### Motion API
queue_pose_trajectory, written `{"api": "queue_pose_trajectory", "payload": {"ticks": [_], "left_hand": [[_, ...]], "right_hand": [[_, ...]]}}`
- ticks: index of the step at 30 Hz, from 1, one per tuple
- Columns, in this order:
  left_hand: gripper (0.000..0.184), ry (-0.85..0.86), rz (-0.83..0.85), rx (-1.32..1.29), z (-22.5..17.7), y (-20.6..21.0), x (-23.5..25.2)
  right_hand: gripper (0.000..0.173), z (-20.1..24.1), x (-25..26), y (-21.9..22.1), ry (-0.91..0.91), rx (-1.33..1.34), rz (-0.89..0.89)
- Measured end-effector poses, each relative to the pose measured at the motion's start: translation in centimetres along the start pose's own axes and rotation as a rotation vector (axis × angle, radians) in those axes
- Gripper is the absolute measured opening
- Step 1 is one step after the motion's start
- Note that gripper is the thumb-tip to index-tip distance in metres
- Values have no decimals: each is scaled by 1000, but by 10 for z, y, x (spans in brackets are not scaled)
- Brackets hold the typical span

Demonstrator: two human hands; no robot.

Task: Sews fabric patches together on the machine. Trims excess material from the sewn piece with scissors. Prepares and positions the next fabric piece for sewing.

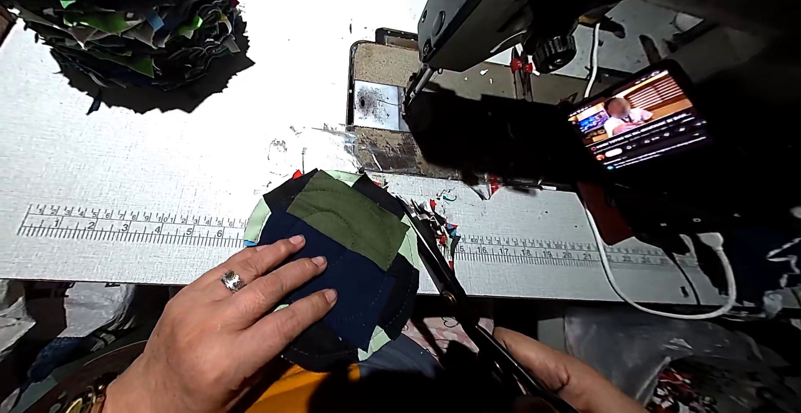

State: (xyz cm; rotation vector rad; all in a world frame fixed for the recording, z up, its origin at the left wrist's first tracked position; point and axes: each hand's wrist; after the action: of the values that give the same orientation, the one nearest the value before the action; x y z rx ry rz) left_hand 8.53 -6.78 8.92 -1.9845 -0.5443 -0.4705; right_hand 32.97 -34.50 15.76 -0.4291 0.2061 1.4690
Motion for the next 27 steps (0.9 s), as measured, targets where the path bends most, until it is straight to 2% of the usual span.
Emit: {"api": "queue_pose_trajectory", "payload": {"ticks": [5, 8, 10, 20, 27], "left_hand": [[25, 18, 24, 83, 0, -4, 7], [29, 15, 31, 184, -11, 1, 9], [31, -2, 19, 217, -16, 5, 7], [30, 51, 16, -8, -9, 6, -2], [29, 67, 14, -34, -8, 6, -3]], "right_hand": [[33, -2, -3, -4, 34, 38, 23], [55, -3, -7, -14, 66, -26, 128], [63, -5, -11, -18, 64, -49, 177], [61, -7, -1, -22, 34, -6, 213], [47, -7, 1, -19, 33, 69, 171]]}}
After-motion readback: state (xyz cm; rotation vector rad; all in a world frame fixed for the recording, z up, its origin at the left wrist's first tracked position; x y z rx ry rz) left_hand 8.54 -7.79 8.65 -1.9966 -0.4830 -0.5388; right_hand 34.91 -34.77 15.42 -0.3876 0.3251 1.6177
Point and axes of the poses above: each hand's wrist, its own x-axis towards the middle knuckle, its own y-axis out of the palm, z = x × y, and after that the axes turned 3 degrees about -y, right-handed
